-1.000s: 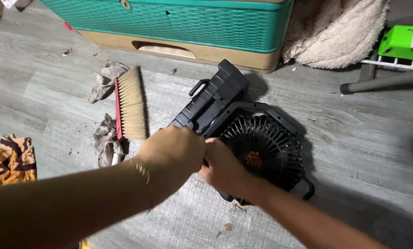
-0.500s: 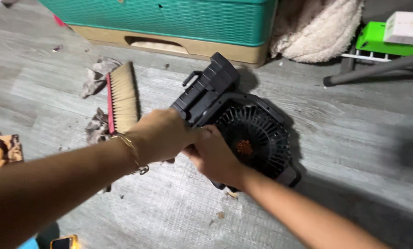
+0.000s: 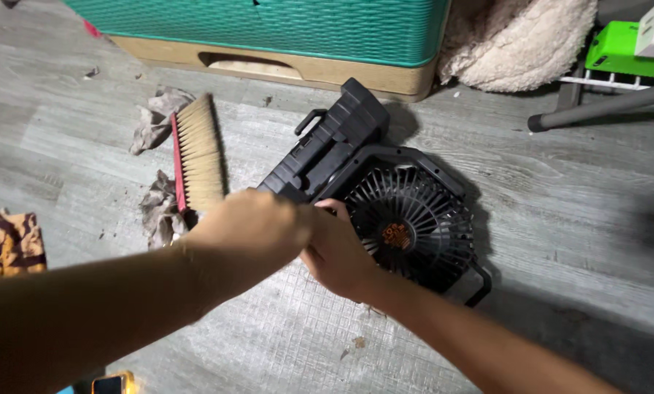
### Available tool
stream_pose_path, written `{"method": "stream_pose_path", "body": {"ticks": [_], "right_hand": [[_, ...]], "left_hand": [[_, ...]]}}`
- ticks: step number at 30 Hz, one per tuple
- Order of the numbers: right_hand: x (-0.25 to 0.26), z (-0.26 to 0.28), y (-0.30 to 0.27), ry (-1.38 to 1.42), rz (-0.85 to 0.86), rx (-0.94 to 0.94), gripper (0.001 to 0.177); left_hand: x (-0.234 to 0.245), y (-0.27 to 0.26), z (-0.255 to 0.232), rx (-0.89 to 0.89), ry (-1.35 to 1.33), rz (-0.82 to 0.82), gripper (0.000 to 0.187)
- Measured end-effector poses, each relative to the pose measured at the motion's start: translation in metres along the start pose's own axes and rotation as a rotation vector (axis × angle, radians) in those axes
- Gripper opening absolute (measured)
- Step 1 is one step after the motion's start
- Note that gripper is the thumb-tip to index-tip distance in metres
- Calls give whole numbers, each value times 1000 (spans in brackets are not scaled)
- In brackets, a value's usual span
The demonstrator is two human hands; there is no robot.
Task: The person disassembles a portable fan on the floor, using a screwdriver to remove screws from the fan housing. They separate the fan cover from the base, manipulate the internal components, and reassemble the unit by screwing the cover back on.
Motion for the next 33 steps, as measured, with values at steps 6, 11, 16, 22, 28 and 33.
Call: {"method": "stream_pose_path", "body": {"ticks": [6, 11, 16, 22, 28, 33], "right_hand": [[-10, -15, 2, -92, 146, -172, 11], [7, 1, -9, -122, -72, -120, 10], [-8, -25, 7, 318, 241, -354, 20], [-21, -74, 5, 219, 676, -478, 22], [-41, -43, 10, -34, 401, -381, 16], [2, -6, 21, 115, 97, -157, 20]], "left_hand": [[11, -10, 1, 158, -108, -11, 49], [-18, -12, 17, 488, -1131, -147, 44], [14, 8, 15, 180, -374, 12, 25], [12, 18, 9, 190, -298, 28, 33], [24, -18, -19, -119, 57, -57, 27], [35, -34, 7, 141, -187, -337, 40]]}}
Point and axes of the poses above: each hand's wrist, its own y-axis towards the middle knuckle, its own x-axis out of the back of the hand, z = x × y, the point moved 10 cm from there along y, towards the middle knuckle, and after that the axes turned 14 degrees about -x, right-handed, at the moved point
